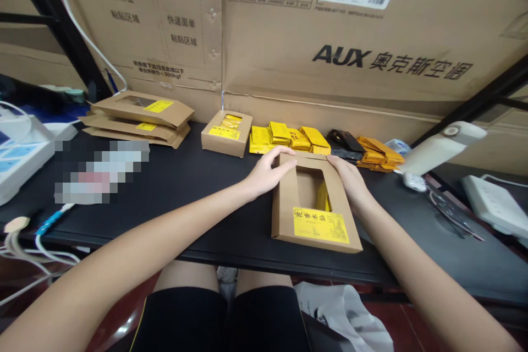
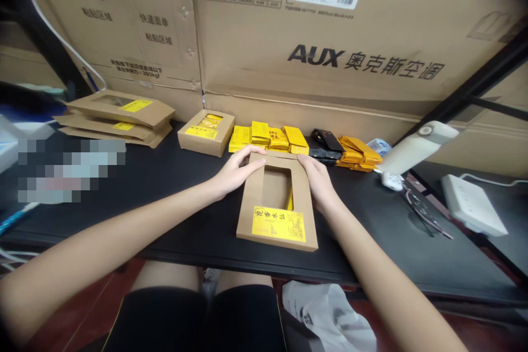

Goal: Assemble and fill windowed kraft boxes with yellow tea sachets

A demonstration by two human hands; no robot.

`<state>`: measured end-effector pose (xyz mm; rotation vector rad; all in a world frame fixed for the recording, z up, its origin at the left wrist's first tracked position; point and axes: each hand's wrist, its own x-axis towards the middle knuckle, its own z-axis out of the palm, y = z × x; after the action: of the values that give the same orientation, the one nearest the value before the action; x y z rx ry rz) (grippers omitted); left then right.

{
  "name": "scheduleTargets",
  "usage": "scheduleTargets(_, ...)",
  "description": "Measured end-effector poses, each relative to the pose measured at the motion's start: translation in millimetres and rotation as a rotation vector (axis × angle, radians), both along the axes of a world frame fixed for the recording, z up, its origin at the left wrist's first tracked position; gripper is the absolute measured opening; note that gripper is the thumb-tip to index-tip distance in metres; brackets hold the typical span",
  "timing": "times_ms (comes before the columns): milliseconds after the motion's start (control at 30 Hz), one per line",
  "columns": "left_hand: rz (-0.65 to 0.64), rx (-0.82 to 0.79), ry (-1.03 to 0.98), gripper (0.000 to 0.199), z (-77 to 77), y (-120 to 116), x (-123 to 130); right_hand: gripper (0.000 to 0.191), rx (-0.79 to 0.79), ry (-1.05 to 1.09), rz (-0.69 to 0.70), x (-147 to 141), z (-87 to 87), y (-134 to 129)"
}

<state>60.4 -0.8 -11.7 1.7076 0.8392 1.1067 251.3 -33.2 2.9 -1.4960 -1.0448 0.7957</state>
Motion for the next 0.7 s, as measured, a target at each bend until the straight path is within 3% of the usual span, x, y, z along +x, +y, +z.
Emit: scheduleTargets(700,-0.002,0.081,0.078,0.016,-9.1,6,-2,0.028,0.035,-0.102,0.099,13,-5.8,1)
